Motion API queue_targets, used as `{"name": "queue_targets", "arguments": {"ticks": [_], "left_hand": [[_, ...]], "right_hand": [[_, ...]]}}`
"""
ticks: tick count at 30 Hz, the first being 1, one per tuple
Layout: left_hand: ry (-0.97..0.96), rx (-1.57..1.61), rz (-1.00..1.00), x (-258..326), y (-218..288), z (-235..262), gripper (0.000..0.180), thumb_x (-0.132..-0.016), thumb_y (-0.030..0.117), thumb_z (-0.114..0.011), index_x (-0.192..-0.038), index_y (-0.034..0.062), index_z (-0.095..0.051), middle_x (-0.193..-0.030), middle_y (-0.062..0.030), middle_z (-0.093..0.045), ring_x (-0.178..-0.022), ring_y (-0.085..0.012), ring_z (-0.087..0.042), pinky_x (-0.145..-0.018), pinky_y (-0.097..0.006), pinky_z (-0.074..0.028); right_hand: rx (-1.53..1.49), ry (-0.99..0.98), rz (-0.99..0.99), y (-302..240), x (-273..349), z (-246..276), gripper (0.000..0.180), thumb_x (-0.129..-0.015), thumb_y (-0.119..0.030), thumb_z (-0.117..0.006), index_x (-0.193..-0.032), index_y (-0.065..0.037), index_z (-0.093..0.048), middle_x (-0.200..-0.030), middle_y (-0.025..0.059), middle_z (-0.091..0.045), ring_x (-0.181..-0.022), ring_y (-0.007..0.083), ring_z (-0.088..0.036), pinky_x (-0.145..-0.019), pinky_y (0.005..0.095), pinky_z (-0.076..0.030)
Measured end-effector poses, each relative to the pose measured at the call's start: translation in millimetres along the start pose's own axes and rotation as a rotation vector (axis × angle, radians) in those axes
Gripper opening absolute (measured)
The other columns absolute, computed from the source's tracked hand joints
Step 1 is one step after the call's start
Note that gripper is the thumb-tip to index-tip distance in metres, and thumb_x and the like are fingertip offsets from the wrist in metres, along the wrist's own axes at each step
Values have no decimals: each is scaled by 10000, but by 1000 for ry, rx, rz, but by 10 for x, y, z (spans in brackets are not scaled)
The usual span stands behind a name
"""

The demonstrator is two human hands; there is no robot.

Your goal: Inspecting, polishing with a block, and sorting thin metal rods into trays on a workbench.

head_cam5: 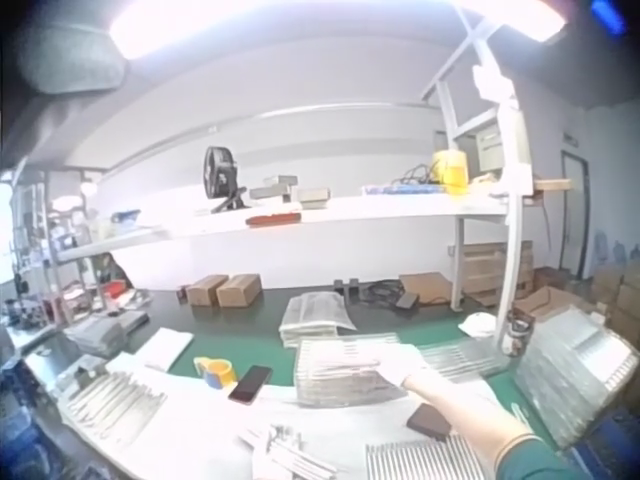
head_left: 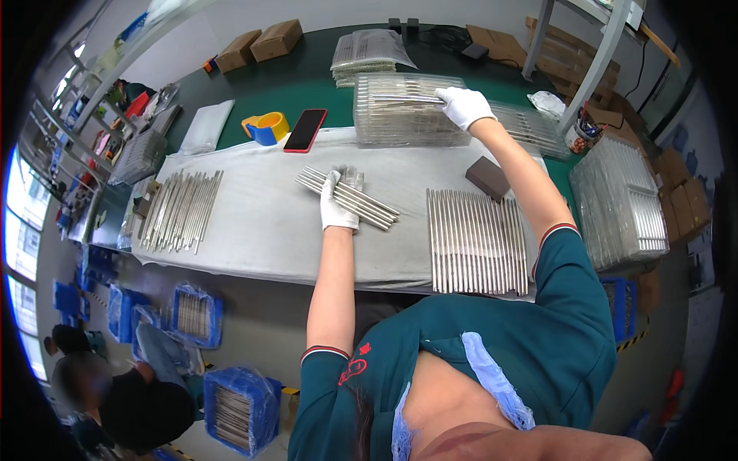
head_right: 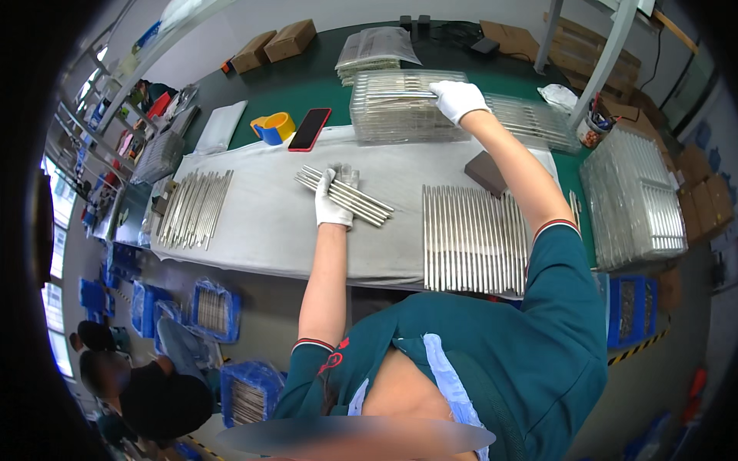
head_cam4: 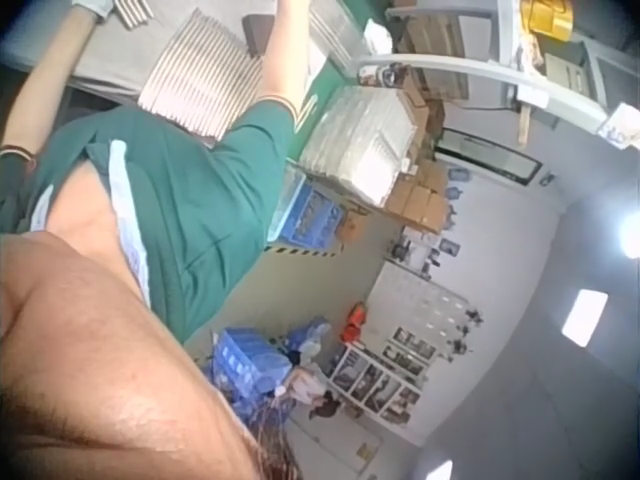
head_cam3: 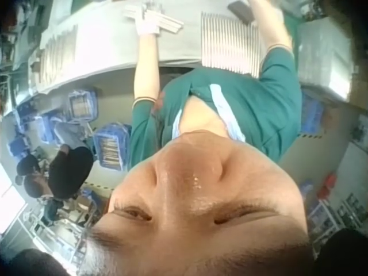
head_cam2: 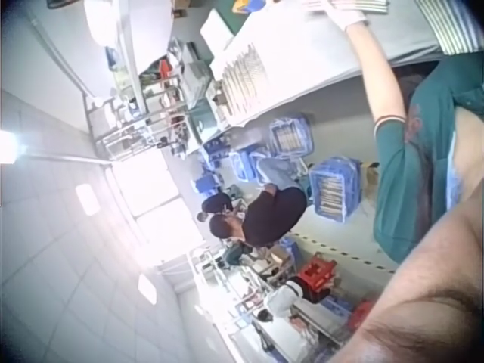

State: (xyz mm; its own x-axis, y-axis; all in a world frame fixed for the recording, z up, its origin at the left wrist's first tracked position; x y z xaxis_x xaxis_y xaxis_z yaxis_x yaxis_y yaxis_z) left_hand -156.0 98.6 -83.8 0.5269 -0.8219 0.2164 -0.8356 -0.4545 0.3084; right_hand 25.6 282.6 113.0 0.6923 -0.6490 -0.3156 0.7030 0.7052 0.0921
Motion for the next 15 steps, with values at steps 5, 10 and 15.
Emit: {"name": "queue_targets", "arguments": {"ticks": [5,10,15], "left_hand": [[-13,14,8,-16,-10,17,173,-854,151,-571,-1018,99,-559,-999,-51,-587,-1041,-251,-529,-979,-481,-396],[-12,19,12,-26,-16,18,177,-851,143,-573,-1022,100,-556,-994,-52,-588,-1029,-252,-533,-975,-483,-399],[-25,6,0,-15,-6,-7,177,-850,137,-574,-1021,99,-553,-988,-52,-587,-1024,-254,-536,-972,-483,-402]], "right_hand": [[-49,11,0,-21,-66,-42,232,-835,-273,-563,-1024,-149,-618,-958,105,-649,-861,298,-619,-739,391,-494],[-43,-40,-9,-22,-172,-89,228,-839,-281,-558,-996,-134,-633,-973,114,-646,-890,304,-614,-767,397,-490],[-50,-106,-35,17,-290,-113,267,-832,-300,-565,-1042,-153,-641,-999,106,-647,-924,298,-611,-795,388,-487]]}}
Point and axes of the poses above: each hand's wrist, its own x-axis away from the middle knuckle, its own z-axis out of the back of the hand, y = z × x, the point moved 9 cm from there along -x, towards the middle knuckle
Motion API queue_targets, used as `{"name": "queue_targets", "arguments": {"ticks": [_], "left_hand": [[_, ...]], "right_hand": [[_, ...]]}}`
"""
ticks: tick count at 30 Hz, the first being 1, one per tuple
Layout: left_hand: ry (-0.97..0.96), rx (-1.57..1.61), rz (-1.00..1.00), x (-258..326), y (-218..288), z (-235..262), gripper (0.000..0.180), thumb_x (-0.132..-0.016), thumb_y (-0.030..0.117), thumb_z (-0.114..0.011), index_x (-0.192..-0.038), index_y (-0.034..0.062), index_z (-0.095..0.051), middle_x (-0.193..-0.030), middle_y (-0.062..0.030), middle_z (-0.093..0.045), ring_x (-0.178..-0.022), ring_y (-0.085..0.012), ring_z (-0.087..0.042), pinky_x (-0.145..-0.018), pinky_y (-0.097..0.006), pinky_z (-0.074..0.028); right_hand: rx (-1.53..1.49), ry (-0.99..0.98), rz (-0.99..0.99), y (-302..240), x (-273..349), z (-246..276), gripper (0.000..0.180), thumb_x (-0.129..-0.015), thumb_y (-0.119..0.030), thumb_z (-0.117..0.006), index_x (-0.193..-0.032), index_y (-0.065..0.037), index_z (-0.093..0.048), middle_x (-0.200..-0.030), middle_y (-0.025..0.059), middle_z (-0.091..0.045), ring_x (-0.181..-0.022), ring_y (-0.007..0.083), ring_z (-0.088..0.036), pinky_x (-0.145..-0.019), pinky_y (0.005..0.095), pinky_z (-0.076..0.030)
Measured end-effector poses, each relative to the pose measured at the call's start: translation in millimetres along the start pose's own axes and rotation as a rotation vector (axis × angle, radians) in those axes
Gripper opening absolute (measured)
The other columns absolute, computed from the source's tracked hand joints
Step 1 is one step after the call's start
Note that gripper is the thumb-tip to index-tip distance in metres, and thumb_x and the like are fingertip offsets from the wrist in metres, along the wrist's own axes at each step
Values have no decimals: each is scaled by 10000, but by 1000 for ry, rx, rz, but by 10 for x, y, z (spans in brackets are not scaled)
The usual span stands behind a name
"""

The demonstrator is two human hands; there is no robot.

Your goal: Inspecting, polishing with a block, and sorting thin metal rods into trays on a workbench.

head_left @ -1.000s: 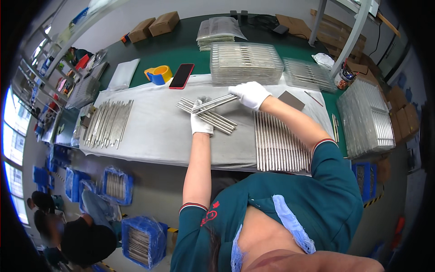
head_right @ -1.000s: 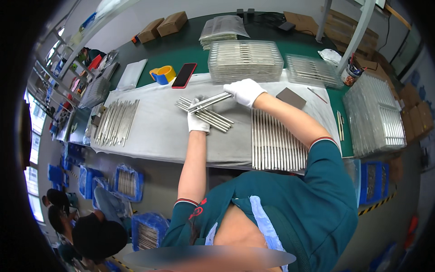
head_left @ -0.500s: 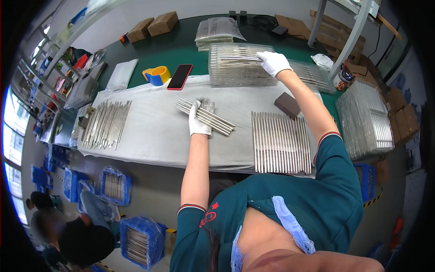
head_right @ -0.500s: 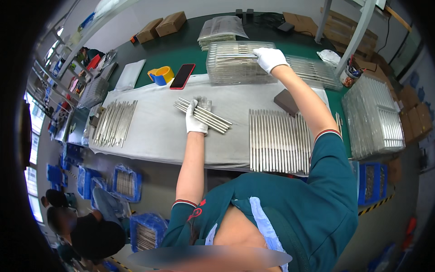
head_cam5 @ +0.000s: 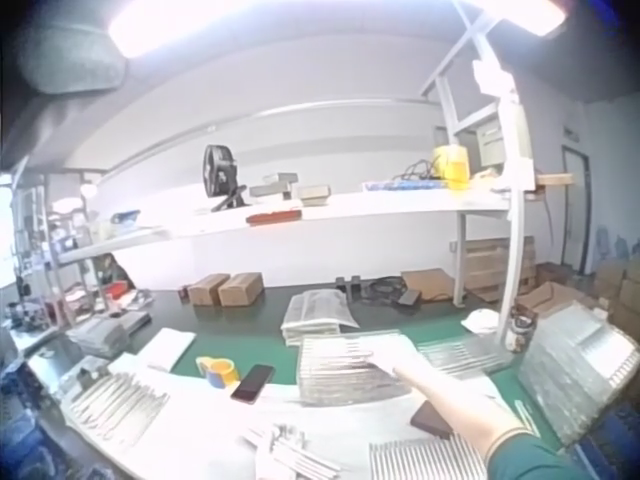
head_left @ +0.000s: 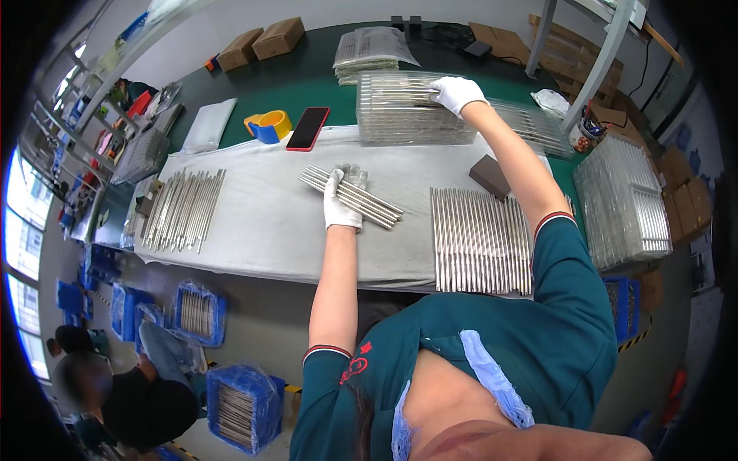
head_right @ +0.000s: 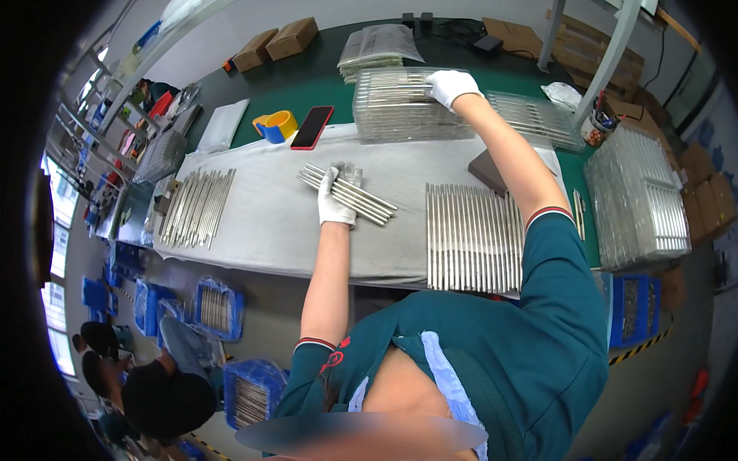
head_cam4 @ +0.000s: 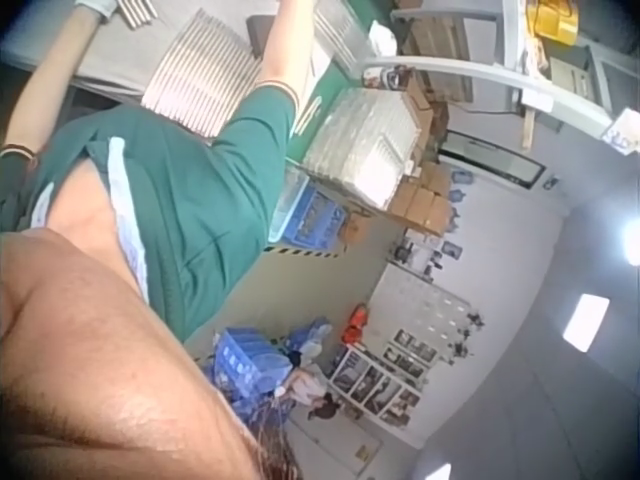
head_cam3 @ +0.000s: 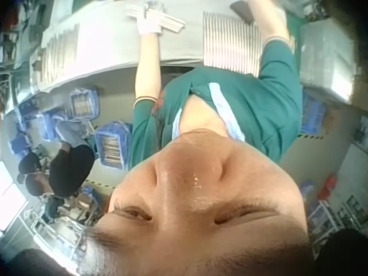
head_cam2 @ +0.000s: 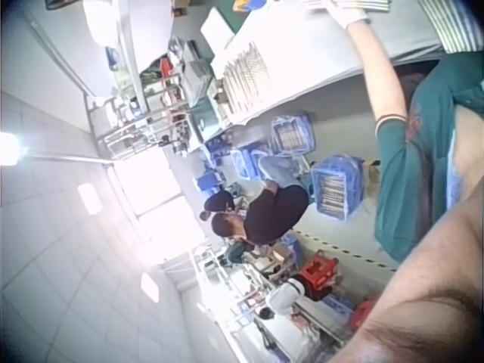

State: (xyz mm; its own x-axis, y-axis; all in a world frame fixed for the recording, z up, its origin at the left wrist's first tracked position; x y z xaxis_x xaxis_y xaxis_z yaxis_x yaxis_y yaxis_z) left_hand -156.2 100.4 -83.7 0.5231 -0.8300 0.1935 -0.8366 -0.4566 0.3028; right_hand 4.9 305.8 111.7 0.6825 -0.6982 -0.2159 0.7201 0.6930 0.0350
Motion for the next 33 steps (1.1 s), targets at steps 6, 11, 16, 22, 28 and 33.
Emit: {"name": "queue_targets", "arguments": {"ticks": [6,11,16,22,28,33], "left_hand": [[27,10,0,16,9,6,165,-851,136,-573,-1009,94,-557,-987,-51,-588,-1025,-252,-538,-965,-486,-408],[4,-1,2,12,-5,-7,148,-851,133,-572,-992,87,-566,-981,-55,-590,-1015,-250,-542,-961,-488,-414],[9,-9,5,22,-15,-25,144,-849,128,-570,-984,77,-566,-975,-63,-589,-1013,-250,-542,-964,-482,-415],[47,44,-23,60,63,8,152,-837,128,-576,-977,70,-575,-975,-75,-588,-1017,-246,-541,-974,-459,-415],[-49,-6,-88,92,97,-145,226,-836,190,-600,-1038,95,-568,-1076,-64,-575,-1088,-246,-515,-984,-458,-389],[-58,11,-21,24,11,-111,356,-868,294,-595,-1151,99,-503,-1155,-74,-541,-1137,-275,-489,-966,-479,-402]], "right_hand": [[-1,-84,-23,31,-109,-53,331,-827,-336,-584,-1131,-213,-627,-1062,76,-637,-964,279,-601,-833,359,-477],[29,-143,-49,86,-224,-105,352,-825,-343,-587,-1148,-205,-615,-1083,78,-629,-981,272,-596,-838,361,-474],[88,-49,-22,-76,-178,40,396,-830,-376,-574,-1161,-160,-587,-1083,106,-620,-987,281,-593,-830,373,-475],[-582,-414,217,-1378,485,-417,481,-848,-513,-485,-963,-70,-632,-886,89,-659,-812,221,-621,-788,345,-465],[-687,-978,319,-2009,1061,-1416,709,-776,-641,-528,-1077,-3,-595,-970,131,-641,-871,234,-581,-809,347,-441],[-601,-639,414,-1821,797,-1060,469,-763,-464,-609,-962,-41,-649,-808,133,-662,-737,265,-617,-714,358,-472]]}}
Point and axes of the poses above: each hand's wrist, its own x-axis away from the middle knuckle, its own z-axis out of the back of the hand, y = z × x, the point moved 9 cm from there along -x, towards the middle knuckle
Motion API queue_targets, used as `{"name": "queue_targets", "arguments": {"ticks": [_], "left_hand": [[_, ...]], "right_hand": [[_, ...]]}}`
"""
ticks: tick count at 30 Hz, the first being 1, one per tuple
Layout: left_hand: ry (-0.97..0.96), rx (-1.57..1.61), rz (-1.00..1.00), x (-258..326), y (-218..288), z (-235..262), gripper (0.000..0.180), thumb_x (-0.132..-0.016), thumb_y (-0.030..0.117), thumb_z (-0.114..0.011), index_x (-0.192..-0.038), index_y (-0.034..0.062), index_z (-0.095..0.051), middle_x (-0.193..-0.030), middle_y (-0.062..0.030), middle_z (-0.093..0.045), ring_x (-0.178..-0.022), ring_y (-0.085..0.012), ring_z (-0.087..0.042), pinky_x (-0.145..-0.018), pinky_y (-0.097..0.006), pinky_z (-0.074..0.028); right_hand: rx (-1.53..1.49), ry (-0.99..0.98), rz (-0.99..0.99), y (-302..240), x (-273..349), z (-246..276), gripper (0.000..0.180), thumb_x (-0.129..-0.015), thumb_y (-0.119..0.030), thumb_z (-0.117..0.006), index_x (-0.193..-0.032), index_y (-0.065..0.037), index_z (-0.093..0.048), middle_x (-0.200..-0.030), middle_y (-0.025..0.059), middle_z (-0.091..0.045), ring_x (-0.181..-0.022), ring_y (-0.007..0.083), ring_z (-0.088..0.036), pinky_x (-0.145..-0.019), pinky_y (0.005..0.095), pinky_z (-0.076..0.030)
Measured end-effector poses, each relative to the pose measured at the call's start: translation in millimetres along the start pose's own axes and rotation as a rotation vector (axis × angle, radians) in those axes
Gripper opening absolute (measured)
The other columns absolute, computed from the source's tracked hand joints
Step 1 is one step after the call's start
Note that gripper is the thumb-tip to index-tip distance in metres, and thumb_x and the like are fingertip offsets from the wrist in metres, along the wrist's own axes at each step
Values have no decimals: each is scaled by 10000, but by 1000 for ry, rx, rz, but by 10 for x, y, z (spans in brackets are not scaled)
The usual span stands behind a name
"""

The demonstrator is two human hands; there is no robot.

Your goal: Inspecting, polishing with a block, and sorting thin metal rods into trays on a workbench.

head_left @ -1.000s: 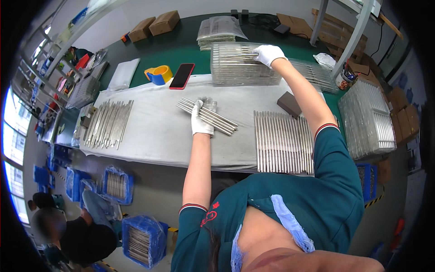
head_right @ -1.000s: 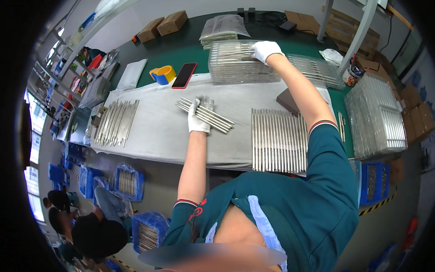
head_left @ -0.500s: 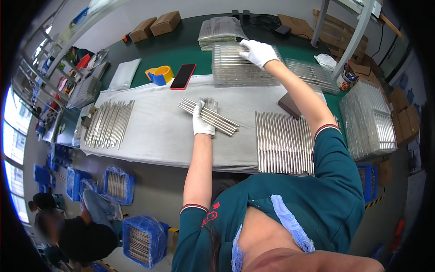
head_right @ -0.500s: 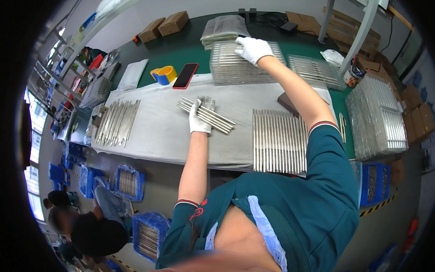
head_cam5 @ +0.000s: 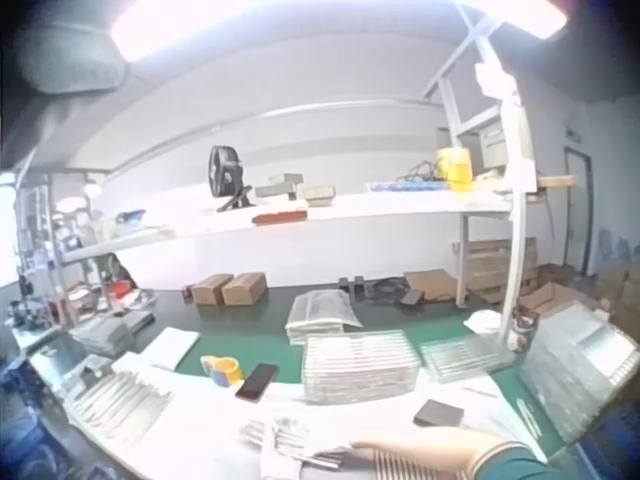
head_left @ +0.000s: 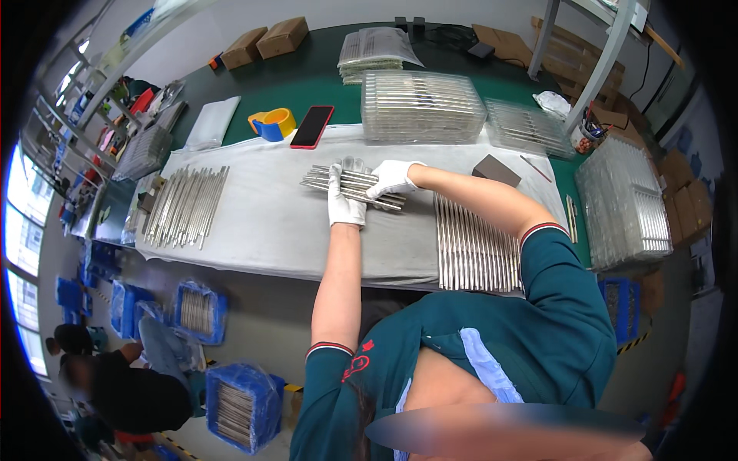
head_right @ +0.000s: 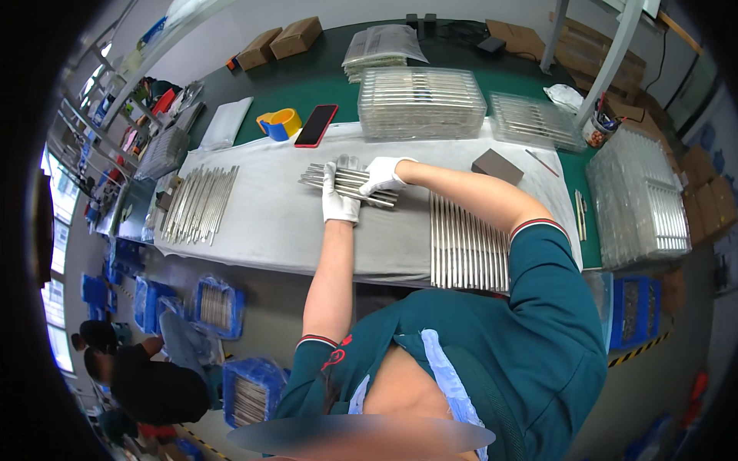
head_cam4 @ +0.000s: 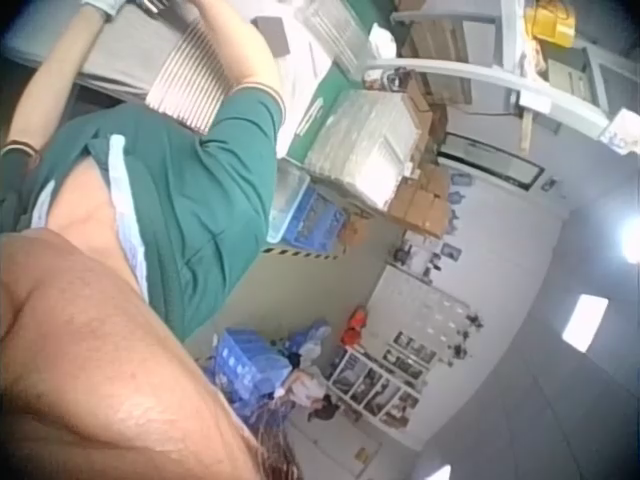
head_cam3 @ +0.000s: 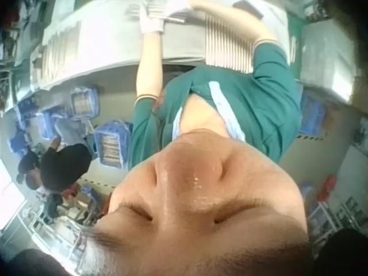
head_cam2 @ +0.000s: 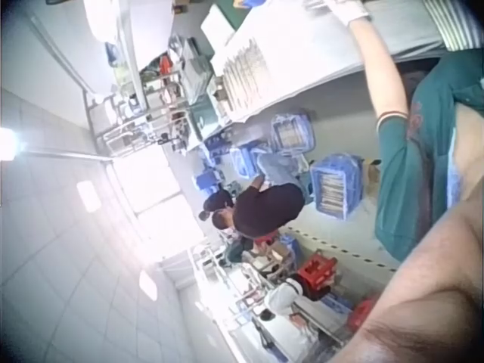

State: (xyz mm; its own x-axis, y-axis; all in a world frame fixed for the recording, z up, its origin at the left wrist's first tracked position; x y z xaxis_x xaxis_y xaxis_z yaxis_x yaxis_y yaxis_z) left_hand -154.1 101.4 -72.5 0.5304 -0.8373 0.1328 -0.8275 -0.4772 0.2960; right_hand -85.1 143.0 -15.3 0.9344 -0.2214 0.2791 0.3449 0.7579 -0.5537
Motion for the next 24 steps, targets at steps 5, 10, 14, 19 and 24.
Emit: {"name": "queue_targets", "arguments": {"ticks": [5,10,14,19,24], "left_hand": [[30,148,80,-10,-74,12,433,-904,347,-528,-1177,16,-461,-1235,-146,-488,-1156,-333,-472,-978,-499,-406],[115,81,4,65,-41,-60,458,-931,445,-411,-1238,106,-423,-1269,-127,-466,-1147,-347,-476,-989,-549,-370],[44,4,35,2,-41,3,449,-934,420,-424,-1260,111,-414,-1272,-113,-463,-1157,-337,-467,-983,-540,-369],[92,35,68,-2,-92,32,448,-933,402,-438,-1266,103,-413,-1272,-111,-465,-1176,-328,-451,-988,-538,-364],[109,43,88,11,-111,45,458,-927,396,-455,-1275,103,-404,-1282,-102,-454,-1190,-324,-436,-998,-539,-355]], "right_hand": [[384,218,-118,-127,231,503,303,-786,-348,-569,-907,-90,-671,-862,150,-660,-775,304,-635,-703,392,-493],[635,545,25,-279,492,928,156,-805,-218,-559,-919,-130,-618,-799,93,-654,-745,286,-630,-634,402,-492],[644,816,3,-39,693,1479,208,-795,-193,-556,-994,-160,-609,-858,99,-652,-755,277,-633,-657,387,-504],[584,846,-311,663,820,2147,247,-830,-243,-531,-1055,-175,-607,-945,117,-643,-839,309,-619,-732,387,-500],[506,743,-426,1093,839,2224,274,-833,-305,-550,-1047,-155,-631,-977,121,-642,-902,315,-605,-791,396,-481]]}}
Point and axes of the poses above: each hand's wrist, its own x-axis away from the middle knuckle, its own z-axis out of the back of the hand, y = z × x, the point moved 9 cm from there along -x, towards the middle knuckle
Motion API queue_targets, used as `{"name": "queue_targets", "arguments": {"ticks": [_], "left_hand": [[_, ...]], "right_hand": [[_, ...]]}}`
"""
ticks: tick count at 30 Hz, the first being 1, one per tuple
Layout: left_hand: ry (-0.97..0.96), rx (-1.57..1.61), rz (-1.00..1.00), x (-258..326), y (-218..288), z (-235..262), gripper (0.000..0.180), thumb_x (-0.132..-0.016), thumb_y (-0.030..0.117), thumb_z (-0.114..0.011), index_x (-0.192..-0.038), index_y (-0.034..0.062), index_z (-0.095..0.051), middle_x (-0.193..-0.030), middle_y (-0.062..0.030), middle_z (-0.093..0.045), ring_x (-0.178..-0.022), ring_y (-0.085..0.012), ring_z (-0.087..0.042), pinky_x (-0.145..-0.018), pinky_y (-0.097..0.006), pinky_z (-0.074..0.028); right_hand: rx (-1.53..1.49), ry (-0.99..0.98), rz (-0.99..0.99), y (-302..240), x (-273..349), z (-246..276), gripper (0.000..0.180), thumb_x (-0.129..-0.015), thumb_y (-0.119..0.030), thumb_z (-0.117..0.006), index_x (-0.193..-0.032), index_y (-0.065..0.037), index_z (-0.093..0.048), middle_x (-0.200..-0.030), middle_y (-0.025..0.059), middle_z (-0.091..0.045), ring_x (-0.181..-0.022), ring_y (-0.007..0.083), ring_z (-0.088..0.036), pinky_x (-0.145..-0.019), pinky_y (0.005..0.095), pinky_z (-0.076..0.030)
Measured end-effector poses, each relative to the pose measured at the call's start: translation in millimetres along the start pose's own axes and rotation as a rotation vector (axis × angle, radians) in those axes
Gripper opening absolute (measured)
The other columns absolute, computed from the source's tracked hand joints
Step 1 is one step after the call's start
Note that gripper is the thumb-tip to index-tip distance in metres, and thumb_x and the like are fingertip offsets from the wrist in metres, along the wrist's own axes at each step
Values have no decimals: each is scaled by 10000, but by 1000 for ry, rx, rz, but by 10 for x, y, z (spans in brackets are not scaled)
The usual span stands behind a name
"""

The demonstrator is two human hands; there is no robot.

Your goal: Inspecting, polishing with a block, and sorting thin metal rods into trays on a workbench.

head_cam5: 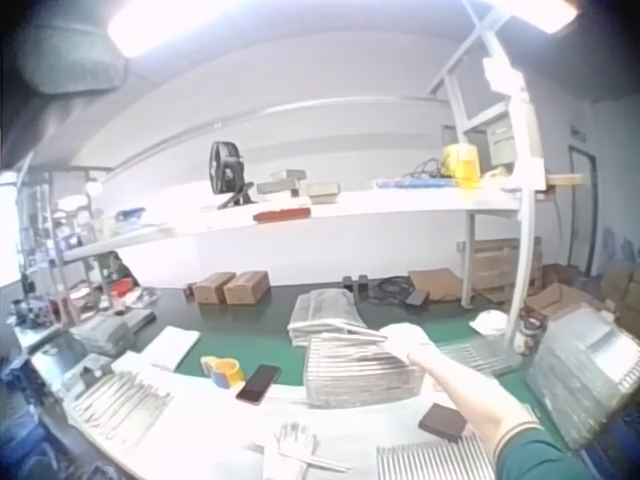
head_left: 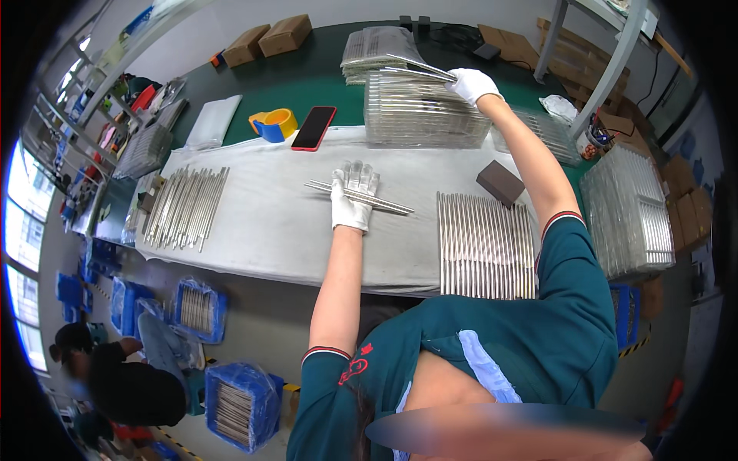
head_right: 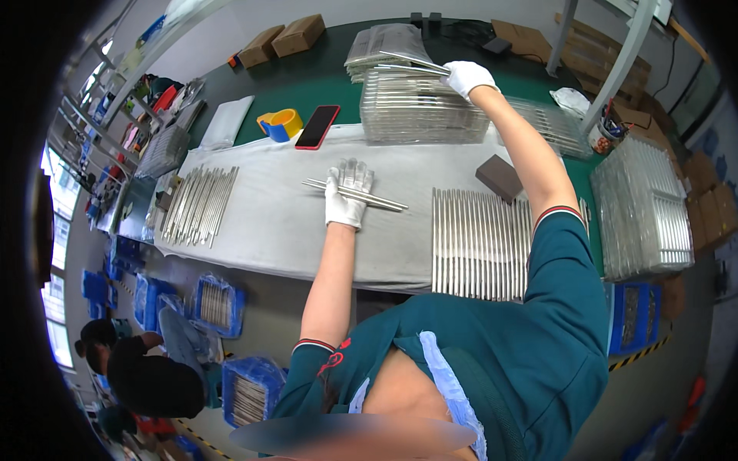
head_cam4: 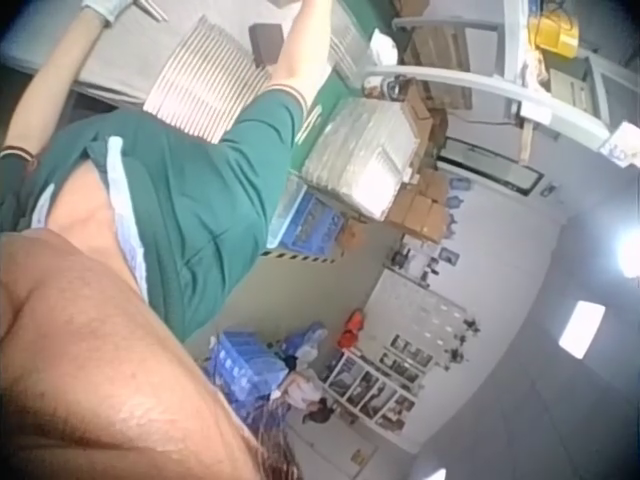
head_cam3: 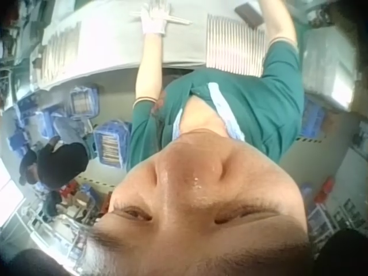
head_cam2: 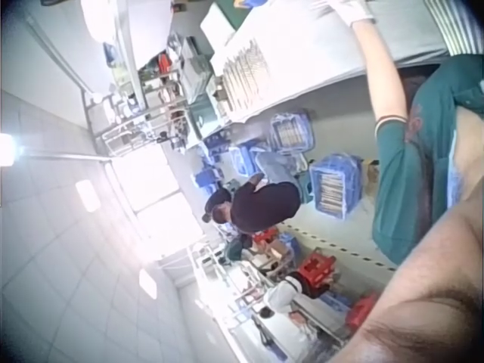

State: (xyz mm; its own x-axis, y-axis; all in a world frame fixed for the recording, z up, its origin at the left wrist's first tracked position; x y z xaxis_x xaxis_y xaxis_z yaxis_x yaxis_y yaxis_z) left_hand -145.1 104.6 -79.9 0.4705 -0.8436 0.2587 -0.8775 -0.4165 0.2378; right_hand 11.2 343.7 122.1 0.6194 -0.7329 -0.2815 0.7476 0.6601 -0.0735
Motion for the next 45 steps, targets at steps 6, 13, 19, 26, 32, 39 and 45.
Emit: {"name": "queue_targets", "arguments": {"ticks": [6,13,19,26,32,39,45], "left_hand": [[-30,-43,-17,14,11,-8,462,-916,395,-480,-1276,113,-411,-1281,-87,-450,-1203,-314,-417,-1007,-534,-347],[-32,-62,-28,30,11,-34,454,-910,387,-496,-1266,116,-425,-1267,-85,-458,-1190,-311,-425,-1005,-536,-349],[-34,-55,-34,59,17,-44,443,-908,391,-498,-1250,116,-440,-1251,-83,-469,-1177,-310,-437,-998,-533,-360],[-35,-46,-21,72,6,-35,409,-882,361,-552,-1219,139,-488,-1191,-60,-512,-1164,-277,-450,-1002,-528,-355],[-47,-46,-11,53,0,-19,389,-885,357,-548,-1205,139,-501,-1180,-51,-515,-1149,-269,-456,-1005,-523,-353],[-28,-72,-32,67,14,-33,382,-889,368,-537,-1195,142,-506,-1168,-45,-524,-1148,-264,-457,-1004,-517,-355],[-52,-69,-19,68,-3,-46,380,-883,377,-543,-1183,146,-513,-1170,-45,-529,-1143,-263,-460,-1002,-517,-357]], "right_hand": [[-3,-118,-77,39,-65,-133,261,-818,-321,-587,-1013,-164,-661,-980,121,-648,-924,304,-605,-814,373,-474],[19,-168,-64,107,-248,-214,289,-813,-330,-601,-1047,-170,-660,-1010,104,-650,-949,301,-605,-824,380,-474],[-15,-166,-74,107,-370,-253,310,-807,-324,-609,-1080,-183,-650,-1025,102,-647,-958,300,-604,-829,372,-475],[21,-167,-46,74,-392,-245,311,-814,-310,-607,-1101,-196,-642,-1044,90,-644,-969,291,-602,-843,364,-471],[-13,-195,-54,171,-410,-302,331,-819,-287,-614,-1141,-210,-621,-1086,77,-633,-1001,271,-594,-869,360,-459],[60,-193,11,44,-471,-376,362,-813,-283,-625,-1170,-228,-603,-1097,77,-628,-1016,270,-588,-876,363,-457],[76,-176,-12,130,-572,-402,344,-828,-294,-601,-1169,-250,-602,-1100,79,-626,-1018,269,-588,-873,372,-459]]}}
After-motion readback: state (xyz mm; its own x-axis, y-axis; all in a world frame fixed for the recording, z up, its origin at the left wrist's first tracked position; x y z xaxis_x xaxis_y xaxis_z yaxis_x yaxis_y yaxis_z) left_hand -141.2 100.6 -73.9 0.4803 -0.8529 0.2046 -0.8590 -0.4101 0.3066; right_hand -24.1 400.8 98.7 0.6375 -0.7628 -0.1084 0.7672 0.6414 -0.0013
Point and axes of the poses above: each hand's wrist, its own x-axis away from the middle knuckle, its own z-axis out of the back of the hand, y = z × x, the point moved 9 cm from there along -x, towards the middle knuckle
